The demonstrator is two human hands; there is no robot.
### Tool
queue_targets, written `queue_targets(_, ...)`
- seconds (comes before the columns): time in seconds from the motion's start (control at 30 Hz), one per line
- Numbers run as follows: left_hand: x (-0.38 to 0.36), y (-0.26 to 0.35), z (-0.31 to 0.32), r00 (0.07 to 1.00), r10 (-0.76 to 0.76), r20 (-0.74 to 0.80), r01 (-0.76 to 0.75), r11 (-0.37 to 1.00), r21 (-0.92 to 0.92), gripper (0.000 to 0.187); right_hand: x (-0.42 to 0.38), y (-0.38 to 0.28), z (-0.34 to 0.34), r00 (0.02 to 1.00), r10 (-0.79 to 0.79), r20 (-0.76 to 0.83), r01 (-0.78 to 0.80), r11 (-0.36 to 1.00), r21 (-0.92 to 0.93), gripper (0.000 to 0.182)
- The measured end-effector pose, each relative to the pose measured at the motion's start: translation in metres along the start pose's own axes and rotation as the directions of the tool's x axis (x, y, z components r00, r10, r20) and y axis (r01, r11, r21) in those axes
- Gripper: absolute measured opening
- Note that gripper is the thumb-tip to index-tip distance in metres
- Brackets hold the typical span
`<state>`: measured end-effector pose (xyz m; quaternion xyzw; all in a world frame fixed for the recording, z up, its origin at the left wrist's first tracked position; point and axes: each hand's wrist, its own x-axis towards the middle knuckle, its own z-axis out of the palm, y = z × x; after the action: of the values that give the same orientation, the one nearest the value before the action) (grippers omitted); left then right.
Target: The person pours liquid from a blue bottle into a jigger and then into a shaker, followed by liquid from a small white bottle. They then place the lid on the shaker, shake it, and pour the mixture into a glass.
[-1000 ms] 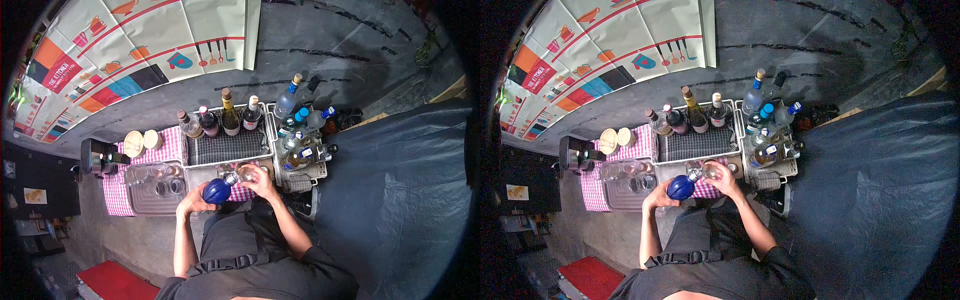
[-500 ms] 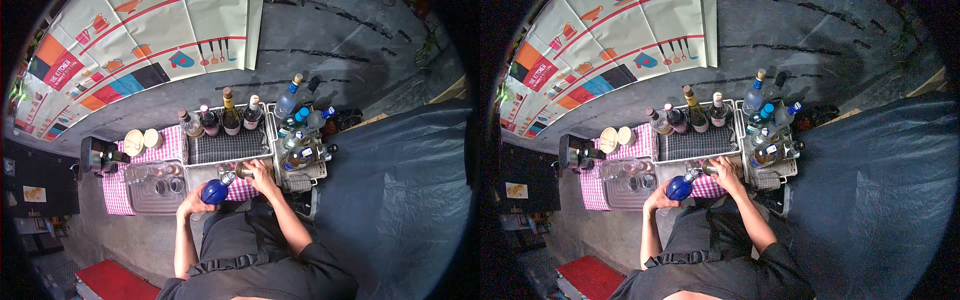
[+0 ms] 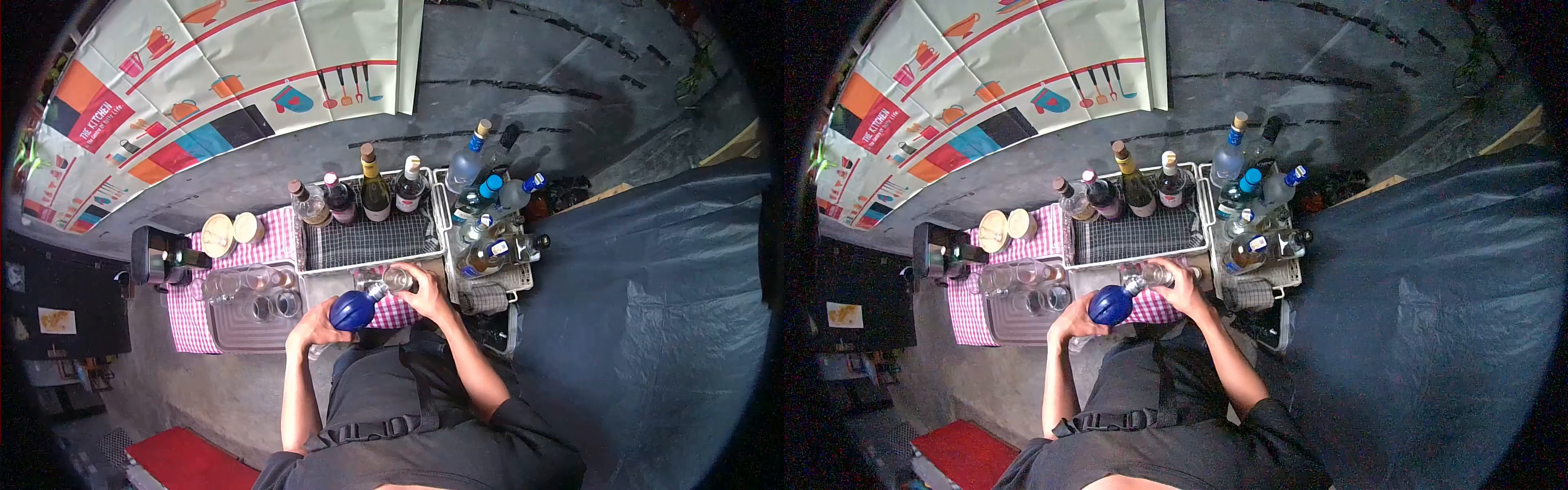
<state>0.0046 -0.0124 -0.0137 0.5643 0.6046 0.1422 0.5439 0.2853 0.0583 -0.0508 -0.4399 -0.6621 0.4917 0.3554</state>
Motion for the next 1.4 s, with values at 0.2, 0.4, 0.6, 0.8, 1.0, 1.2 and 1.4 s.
queue_targets(0.2, -0.003, 0.032, -0.014, 0.995, -0.064, 0.078, 0.063, 0.998, 0.018, 0.083, -0.001, 0.0, 0.001, 1.0, 0.014, -0.001, -0.014, 0.999, 0.045, 0.054)
queue_targets(0.4, 0.0, 0.039, -0.021, 0.979, -0.163, 0.123, 0.143, 0.977, 0.158, 0.081, -0.001, -0.005, -0.004, 0.999, -0.035, 0.042, 0.035, 0.999, -0.021, 0.053)
queue_targets(0.6, 0.006, 0.031, -0.023, 0.968, -0.18, 0.174, 0.154, 0.976, 0.153, 0.079, -0.002, -0.005, -0.003, 0.997, -0.072, 0.032, 0.074, 0.996, -0.047, 0.052)
queue_targets(0.8, 0.008, 0.033, -0.024, 0.965, -0.214, 0.152, 0.175, 0.955, 0.237, 0.078, -0.002, -0.008, -0.003, 0.998, -0.058, 0.032, 0.059, 0.997, -0.045, 0.055)
queue_targets(1.0, 0.007, 0.028, -0.024, 0.976, -0.169, 0.14, 0.135, 0.965, 0.224, 0.077, -0.003, -0.009, -0.003, 0.998, -0.026, 0.065, 0.029, 0.999, -0.043, 0.055)
queue_targets(1.2, 0.006, 0.032, -0.025, 0.967, -0.207, 0.151, 0.169, 0.958, 0.233, 0.076, -0.003, -0.006, -0.001, 0.997, -0.043, 0.065, 0.046, 0.998, -0.038, 0.055)
queue_targets(1.4, 0.004, 0.04, -0.026, 0.967, -0.211, 0.145, 0.168, 0.95, 0.264, 0.077, -0.004, 0.001, 0.0, 0.996, -0.057, 0.065, 0.06, 0.998, -0.034, 0.054)
